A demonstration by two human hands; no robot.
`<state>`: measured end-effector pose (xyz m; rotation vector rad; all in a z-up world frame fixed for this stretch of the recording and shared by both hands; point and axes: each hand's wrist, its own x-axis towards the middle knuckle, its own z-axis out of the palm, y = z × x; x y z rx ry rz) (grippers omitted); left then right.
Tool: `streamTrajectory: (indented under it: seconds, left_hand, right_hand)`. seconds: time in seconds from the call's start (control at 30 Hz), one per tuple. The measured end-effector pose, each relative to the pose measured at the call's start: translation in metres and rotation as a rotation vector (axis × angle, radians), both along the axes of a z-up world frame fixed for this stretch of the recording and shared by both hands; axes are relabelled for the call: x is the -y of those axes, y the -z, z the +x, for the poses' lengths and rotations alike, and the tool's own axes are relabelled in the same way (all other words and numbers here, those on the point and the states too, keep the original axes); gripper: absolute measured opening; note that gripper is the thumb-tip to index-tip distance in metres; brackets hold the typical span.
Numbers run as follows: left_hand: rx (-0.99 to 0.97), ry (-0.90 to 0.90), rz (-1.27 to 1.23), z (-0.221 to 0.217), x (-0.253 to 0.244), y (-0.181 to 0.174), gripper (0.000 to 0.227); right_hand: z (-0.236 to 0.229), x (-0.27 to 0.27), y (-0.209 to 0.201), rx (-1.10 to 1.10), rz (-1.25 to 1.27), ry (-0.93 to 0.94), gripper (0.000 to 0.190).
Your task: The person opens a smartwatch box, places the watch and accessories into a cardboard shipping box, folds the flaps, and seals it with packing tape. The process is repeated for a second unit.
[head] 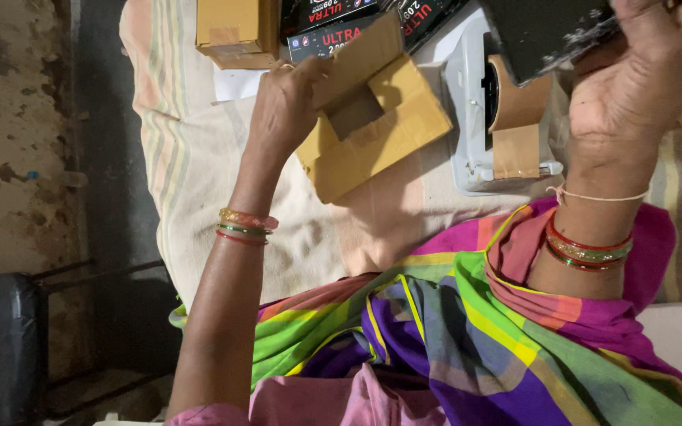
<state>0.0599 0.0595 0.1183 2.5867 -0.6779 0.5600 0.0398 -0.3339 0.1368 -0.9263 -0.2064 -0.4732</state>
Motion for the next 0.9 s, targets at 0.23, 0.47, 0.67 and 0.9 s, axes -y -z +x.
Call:
streamTrajectory:
  seconds: [0.23, 0.47, 0.67, 0.9]
  left_hand:
    - [-0.036, -0.085, 0.025, 0.001, 0.010, 0.003, 0.044]
    - [0.019, -0.051, -0.033, -0.004, 0.005, 0.016, 0.057]
    - [0.320, 0.082, 0.207, -0.010, 0.010, 0.042, 0.057]
    - [0.138, 0.168, 0.182, -0.021, 0.005, 0.043, 0.024]
  right_hand:
    - [-0.004, -0.054, -0.014, -0.028, -0.006, -0.120, 0.031]
    - [-0.018, -0.147, 0.014, -0.159, 0.195, -0.451, 0.025]
    - [-0.010, -0.174, 0.050, -0.309, 0.300, -0.457, 0.031]
    - [0.000, -0.161, 0.057, -0.378, 0.363, -0.456, 0.027]
